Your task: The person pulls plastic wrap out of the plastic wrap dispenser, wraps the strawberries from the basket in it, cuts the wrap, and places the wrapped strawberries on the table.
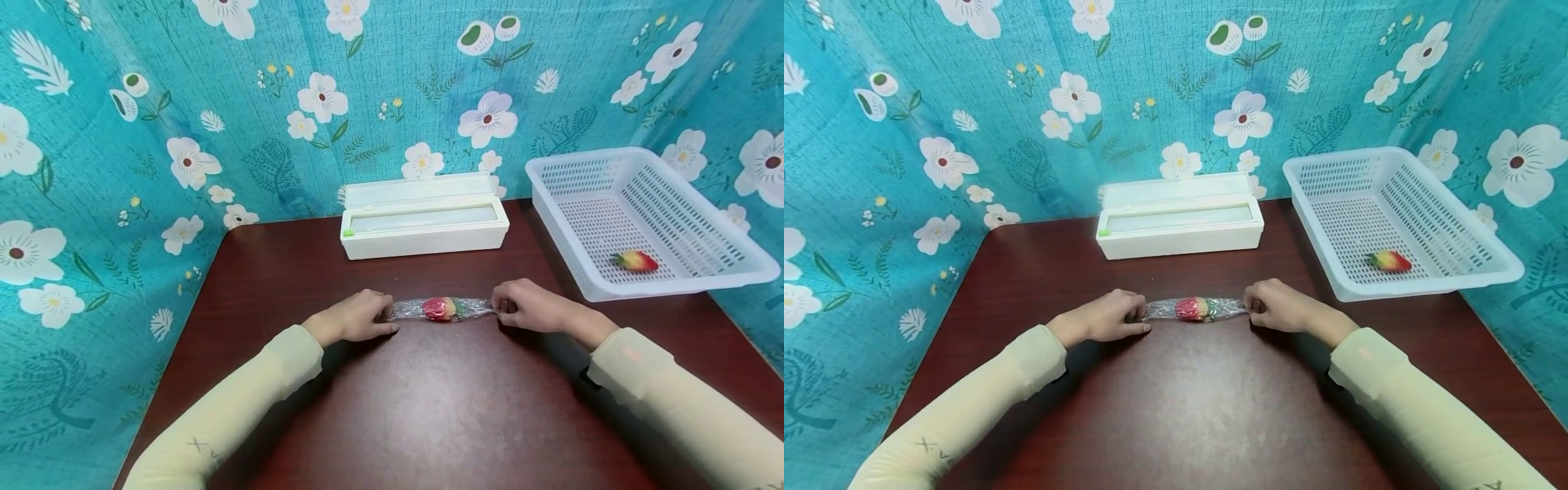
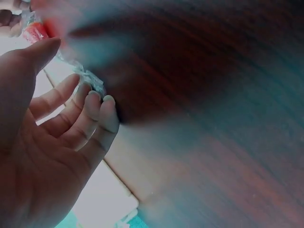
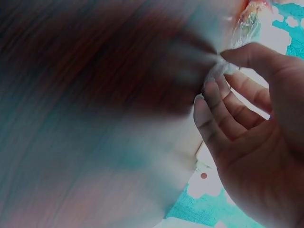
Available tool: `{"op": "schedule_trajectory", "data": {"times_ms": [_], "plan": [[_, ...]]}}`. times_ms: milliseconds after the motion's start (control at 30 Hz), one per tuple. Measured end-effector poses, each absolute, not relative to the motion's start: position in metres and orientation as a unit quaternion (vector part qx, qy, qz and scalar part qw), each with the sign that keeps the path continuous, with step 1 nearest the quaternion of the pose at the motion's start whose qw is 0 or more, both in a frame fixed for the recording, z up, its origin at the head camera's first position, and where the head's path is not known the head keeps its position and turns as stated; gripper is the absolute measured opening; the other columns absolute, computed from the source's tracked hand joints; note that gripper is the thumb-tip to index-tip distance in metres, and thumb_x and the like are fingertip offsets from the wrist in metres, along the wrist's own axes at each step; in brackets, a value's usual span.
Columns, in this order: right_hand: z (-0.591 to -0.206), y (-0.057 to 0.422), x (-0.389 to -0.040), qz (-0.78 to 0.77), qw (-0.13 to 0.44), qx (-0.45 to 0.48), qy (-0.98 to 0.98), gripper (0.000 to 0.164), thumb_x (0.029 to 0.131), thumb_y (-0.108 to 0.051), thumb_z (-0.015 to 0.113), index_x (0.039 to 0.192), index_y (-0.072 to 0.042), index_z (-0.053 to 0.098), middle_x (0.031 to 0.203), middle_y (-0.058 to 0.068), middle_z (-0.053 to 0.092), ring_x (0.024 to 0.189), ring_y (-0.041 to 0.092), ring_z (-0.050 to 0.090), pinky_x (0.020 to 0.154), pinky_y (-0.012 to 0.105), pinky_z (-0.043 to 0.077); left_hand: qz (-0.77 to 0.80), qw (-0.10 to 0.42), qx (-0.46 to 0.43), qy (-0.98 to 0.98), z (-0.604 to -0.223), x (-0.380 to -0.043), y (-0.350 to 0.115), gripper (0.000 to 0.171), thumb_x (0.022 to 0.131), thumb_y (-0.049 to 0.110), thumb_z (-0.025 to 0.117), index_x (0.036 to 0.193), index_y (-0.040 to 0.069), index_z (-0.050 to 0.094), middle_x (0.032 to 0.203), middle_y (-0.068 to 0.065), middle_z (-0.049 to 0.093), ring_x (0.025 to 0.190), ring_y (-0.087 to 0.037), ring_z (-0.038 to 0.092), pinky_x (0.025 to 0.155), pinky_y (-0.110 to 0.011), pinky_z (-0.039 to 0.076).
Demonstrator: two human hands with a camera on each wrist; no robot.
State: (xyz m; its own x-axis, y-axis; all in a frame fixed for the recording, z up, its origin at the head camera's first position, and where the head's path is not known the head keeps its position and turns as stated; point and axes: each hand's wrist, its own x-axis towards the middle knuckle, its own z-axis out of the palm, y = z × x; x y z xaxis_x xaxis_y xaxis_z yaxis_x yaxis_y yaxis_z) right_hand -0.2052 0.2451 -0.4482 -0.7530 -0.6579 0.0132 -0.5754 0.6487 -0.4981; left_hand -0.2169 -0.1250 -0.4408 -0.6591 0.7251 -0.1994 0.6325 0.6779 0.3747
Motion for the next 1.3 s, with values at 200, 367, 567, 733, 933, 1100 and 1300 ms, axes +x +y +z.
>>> {"op": "schedule_trajectory", "data": {"times_ms": [200, 367, 567, 733, 933, 1100, 1300], "plan": [[-0.441, 0.251, -0.204, -0.226, 0.115, -0.326, 0.911, 0.008, 0.088, -0.010, 0.075, 0.085, -0.014, 0.069, 0.075, -0.007, 0.060, 0.069, 0.009, 0.056, 0.062, 0.027, 0.047, 0.127, 0.176, 0.365, 0.905, -0.436, -0.218, -0.130, 0.028, 0.097, 0.036, 0.071, 0.095, 0.008, 0.064, 0.081, -0.004, 0.060, 0.070, -0.012, 0.051, 0.064, -0.029, 0.045], [-0.426, 0.244, -0.201, -0.158, 0.109, -0.301, 0.934, 0.013, 0.093, -0.023, 0.075, 0.081, -0.021, 0.068, 0.073, -0.010, 0.058, 0.066, 0.007, 0.051, 0.056, 0.028, 0.044, 0.107, 0.178, 0.366, 0.907, -0.430, -0.218, -0.127, 0.029, 0.097, 0.038, 0.071, 0.096, 0.009, 0.066, 0.081, -0.003, 0.062, 0.072, -0.012, 0.052, 0.065, -0.030, 0.046], [-0.407, 0.213, -0.198, -0.100, 0.051, -0.303, 0.946, 0.014, 0.091, -0.024, 0.076, 0.096, -0.011, 0.073, 0.091, 0.004, 0.065, 0.077, 0.017, 0.061, 0.060, 0.040, 0.053, 0.108, 0.174, 0.367, 0.907, -0.421, -0.218, -0.118, 0.037, 0.096, 0.033, 0.074, 0.120, 0.009, 0.059, 0.092, -0.006, 0.066, 0.076, -0.015, 0.056, 0.070, -0.032, 0.049], [-0.409, 0.178, -0.201, -0.093, 0.054, -0.337, 0.935, 0.049, 0.090, -0.028, 0.079, 0.125, 0.003, 0.066, 0.116, 0.016, 0.066, 0.095, 0.028, 0.069, 0.080, 0.048, 0.058, 0.093, 0.166, 0.365, 0.911, -0.424, -0.220, -0.107, 0.047, 0.096, 0.031, 0.074, 0.131, 0.009, 0.053, 0.108, -0.007, 0.068, 0.090, -0.017, 0.065, 0.080, -0.036, 0.054], [-0.427, 0.151, -0.202, -0.071, 0.053, -0.361, 0.928, 0.051, 0.085, -0.032, 0.084, 0.121, -0.001, 0.065, 0.102, 0.006, 0.062, 0.076, 0.019, 0.064, 0.069, 0.040, 0.057, 0.094, 0.180, 0.354, 0.913, -0.434, -0.224, -0.094, 0.054, 0.095, 0.031, 0.074, 0.139, 0.007, 0.051, 0.116, -0.009, 0.067, 0.101, -0.018, 0.066, 0.088, -0.038, 0.055], [-0.437, 0.146, -0.201, -0.054, 0.022, -0.361, 0.931, 0.038, 0.084, -0.027, 0.085, 0.108, -0.005, 0.066, 0.094, 0.004, 0.061, 0.068, 0.018, 0.062, 0.060, 0.038, 0.055, 0.125, 0.199, 0.337, 0.912, -0.435, -0.229, -0.084, 0.056, 0.094, 0.029, 0.075, 0.141, 0.008, 0.053, 0.111, -0.006, 0.066, 0.092, -0.016, 0.062, 0.079, -0.037, 0.054], [-0.440, 0.144, -0.198, -0.050, 0.005, -0.369, 0.928, 0.037, 0.086, -0.028, 0.083, 0.111, -0.006, 0.066, 0.097, 0.004, 0.062, 0.072, 0.019, 0.065, 0.062, 0.038, 0.057, 0.151, 0.205, 0.315, 0.914, -0.435, -0.233, -0.081, 0.039, 0.092, 0.023, 0.075, 0.125, 0.006, 0.063, 0.089, -0.002, 0.063, 0.076, -0.014, 0.056, 0.070, -0.033, 0.050]]}}
